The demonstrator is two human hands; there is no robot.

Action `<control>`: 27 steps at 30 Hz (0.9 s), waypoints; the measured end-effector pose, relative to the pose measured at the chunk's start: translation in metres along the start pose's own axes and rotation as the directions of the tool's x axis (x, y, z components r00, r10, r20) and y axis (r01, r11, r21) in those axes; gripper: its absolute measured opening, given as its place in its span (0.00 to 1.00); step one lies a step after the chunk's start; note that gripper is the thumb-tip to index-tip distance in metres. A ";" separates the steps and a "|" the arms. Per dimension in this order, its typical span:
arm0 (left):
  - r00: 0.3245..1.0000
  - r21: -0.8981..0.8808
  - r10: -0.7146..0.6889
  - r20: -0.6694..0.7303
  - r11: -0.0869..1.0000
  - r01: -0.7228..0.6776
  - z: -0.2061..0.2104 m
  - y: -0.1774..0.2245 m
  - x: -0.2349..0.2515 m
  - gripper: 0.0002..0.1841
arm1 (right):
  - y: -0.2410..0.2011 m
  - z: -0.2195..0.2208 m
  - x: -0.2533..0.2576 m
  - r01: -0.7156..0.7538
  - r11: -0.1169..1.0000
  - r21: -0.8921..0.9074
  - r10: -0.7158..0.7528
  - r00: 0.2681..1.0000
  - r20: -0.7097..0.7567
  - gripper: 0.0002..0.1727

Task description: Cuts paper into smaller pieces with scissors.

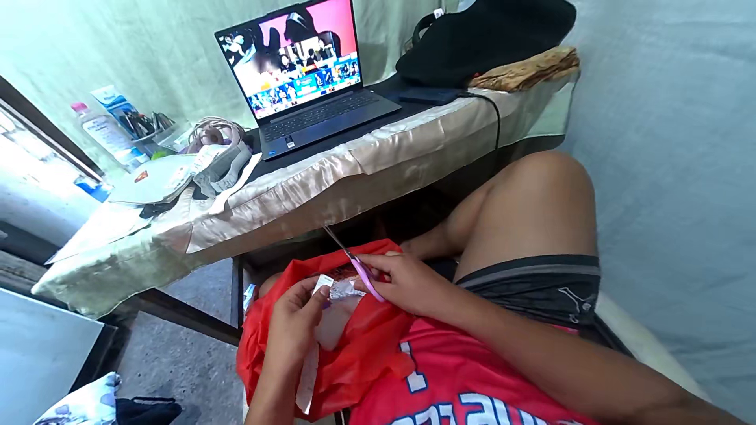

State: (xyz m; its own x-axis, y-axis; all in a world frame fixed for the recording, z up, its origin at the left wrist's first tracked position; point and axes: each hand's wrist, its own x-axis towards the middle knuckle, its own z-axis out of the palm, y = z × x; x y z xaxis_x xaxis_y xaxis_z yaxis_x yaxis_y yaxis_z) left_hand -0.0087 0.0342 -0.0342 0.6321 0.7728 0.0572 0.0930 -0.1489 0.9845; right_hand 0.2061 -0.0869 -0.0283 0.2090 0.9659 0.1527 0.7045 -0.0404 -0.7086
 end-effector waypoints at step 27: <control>0.902 -0.384 0.416 0.111 0.855 -0.347 0.028 -0.008 -0.009 0.10 | -0.007 0.026 -0.031 0.050 0.736 0.675 -0.201 0.969 0.147 0.25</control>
State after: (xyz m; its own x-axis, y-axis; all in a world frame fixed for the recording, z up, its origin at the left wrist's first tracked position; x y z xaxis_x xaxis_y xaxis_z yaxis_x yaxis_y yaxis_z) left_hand 0.0066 0.0111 -0.0476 0.6944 0.5670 0.4430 -0.4356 -0.1587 0.8860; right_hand 0.1771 -0.1100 -0.0456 -0.0384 0.9813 0.1888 0.0713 0.1912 -0.9790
